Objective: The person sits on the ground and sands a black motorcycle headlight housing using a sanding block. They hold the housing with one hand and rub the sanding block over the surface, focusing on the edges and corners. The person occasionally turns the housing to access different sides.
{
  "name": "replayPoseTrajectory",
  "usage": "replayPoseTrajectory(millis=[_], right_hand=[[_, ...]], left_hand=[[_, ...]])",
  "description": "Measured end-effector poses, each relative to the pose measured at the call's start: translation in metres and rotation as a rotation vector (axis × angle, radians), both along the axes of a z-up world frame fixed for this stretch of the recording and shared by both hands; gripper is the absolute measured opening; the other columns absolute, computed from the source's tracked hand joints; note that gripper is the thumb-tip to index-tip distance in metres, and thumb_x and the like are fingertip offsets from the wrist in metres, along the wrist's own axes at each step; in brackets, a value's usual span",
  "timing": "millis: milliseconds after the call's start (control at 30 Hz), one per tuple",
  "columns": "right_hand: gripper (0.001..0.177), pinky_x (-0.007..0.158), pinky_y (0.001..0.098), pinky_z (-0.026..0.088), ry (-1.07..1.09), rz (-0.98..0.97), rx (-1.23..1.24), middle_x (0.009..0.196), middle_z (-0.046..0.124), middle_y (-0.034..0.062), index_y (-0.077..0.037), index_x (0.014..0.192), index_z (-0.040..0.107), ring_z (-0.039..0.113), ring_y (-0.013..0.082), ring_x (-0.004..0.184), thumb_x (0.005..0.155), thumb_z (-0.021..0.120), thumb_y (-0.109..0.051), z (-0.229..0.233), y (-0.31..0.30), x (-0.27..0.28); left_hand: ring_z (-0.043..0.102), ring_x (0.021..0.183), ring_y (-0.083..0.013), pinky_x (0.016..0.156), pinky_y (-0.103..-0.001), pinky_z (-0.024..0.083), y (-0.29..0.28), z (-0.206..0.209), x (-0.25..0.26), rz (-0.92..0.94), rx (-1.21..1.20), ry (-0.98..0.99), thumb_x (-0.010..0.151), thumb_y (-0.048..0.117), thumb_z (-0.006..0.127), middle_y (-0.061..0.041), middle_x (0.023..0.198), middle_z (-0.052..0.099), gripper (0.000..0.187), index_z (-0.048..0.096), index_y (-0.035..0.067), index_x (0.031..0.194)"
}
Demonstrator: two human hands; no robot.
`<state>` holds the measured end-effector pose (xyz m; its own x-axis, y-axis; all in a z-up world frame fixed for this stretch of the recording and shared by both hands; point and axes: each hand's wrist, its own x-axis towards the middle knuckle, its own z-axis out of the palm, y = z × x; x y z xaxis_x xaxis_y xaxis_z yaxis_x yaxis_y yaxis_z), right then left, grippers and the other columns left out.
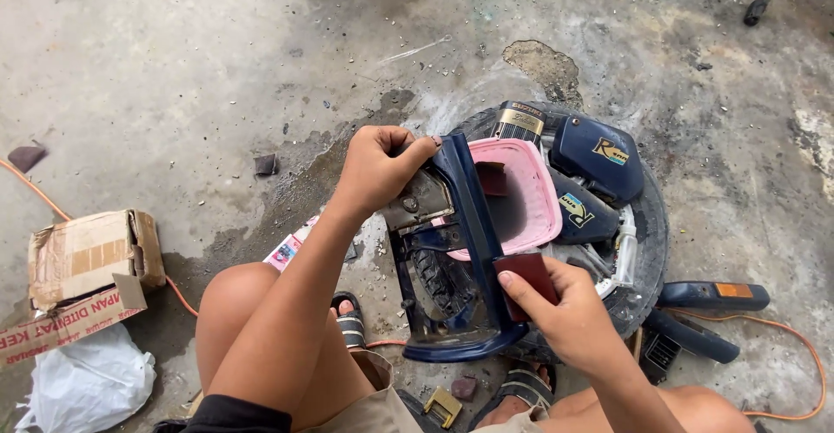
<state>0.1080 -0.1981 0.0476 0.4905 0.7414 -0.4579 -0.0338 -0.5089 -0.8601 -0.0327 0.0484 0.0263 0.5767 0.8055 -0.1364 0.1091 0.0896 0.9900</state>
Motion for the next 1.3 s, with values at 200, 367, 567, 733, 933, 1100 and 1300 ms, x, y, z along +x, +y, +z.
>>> replayPoseTrajectory(millis=[200,367,567,733,933,1100,1300], right_hand=[[0.019,0.052,0.0255,0.043,-0.044,-0.005,0.152,0.069,0.069,0.0084,0.008,0.099,0.077,0.053,0.0132,0.058,0.093,0.070,-0.008,-0.005,0.005,-0.008],[0.022,0.058,0.0252,0.049,0.057,-0.164,0.284,0.082,0.071,0.0149,0.012,0.107,0.071,0.061,0.0155,0.065,0.096,0.065,-0.006,-0.022,0.014,0.007],[0.011,0.057,0.0256,0.051,0.043,-0.349,0.393,0.066,0.064,0.0045,-0.004,0.087,0.072,0.060,0.0117,0.060,0.096,0.075,-0.010,-0.002,0.035,-0.005],[0.014,0.056,0.0265,0.051,-0.093,-0.282,0.315,0.065,0.063,0.0060,-0.001,0.085,0.073,0.057,0.0121,0.060,0.096,0.075,-0.010,-0.015,0.036,0.009],[0.019,0.052,0.0289,0.056,-0.325,-0.299,0.260,0.074,0.064,0.0109,-0.004,0.099,0.066,0.059,0.0164,0.062,0.093,0.080,-0.015,-0.016,0.048,0.024],[0.026,0.054,0.0338,0.062,-0.212,-0.328,0.287,0.076,0.060,0.0089,-0.002,0.092,0.059,0.062,0.0167,0.065,0.092,0.080,-0.017,-0.041,0.053,0.027],[0.023,0.051,0.0228,0.042,-0.464,-0.403,0.392,0.067,0.054,0.0013,-0.009,0.084,0.059,0.049,0.0091,0.062,0.098,0.076,-0.015,-0.053,0.056,0.047]], left_hand=[[0.063,0.069,-0.0103,0.059,-0.022,0.051,-0.004,0.004,0.010,0.149,0.104,-0.061,0.087,0.034,0.071,-0.005,0.088,0.075,0.032,0.074,0.004,0.098],[0.055,0.129,-0.0518,0.093,-0.060,0.055,-0.011,-0.005,0.016,-0.008,0.111,0.145,0.081,0.056,0.063,-0.042,0.142,0.043,0.095,0.024,0.005,0.150],[0.063,0.111,-0.0437,0.088,-0.051,0.052,-0.033,-0.037,0.025,-0.124,-0.531,-0.067,0.082,0.058,0.078,-0.037,0.132,0.047,0.112,0.018,0.003,0.159],[0.047,0.049,-0.0059,0.045,-0.017,0.036,-0.040,-0.034,0.029,0.116,-0.488,-0.267,0.082,0.032,0.086,-0.006,0.076,0.054,0.084,0.044,0.006,0.149],[0.056,0.059,-0.0110,0.045,-0.020,0.044,-0.061,-0.011,0.036,0.160,-0.442,-0.162,0.069,0.039,0.091,-0.009,0.081,0.062,0.092,0.052,0.008,0.147],[0.066,0.100,-0.0240,0.088,-0.031,0.058,-0.052,-0.003,0.037,0.229,-0.373,-0.220,0.061,0.027,0.098,-0.027,0.118,0.068,0.116,0.037,0.002,0.157],[0.057,0.132,-0.0427,0.111,-0.045,0.047,-0.074,0.029,0.026,0.015,-0.289,-0.008,0.055,0.042,0.094,-0.032,0.142,0.056,0.122,0.036,0.015,0.160]])
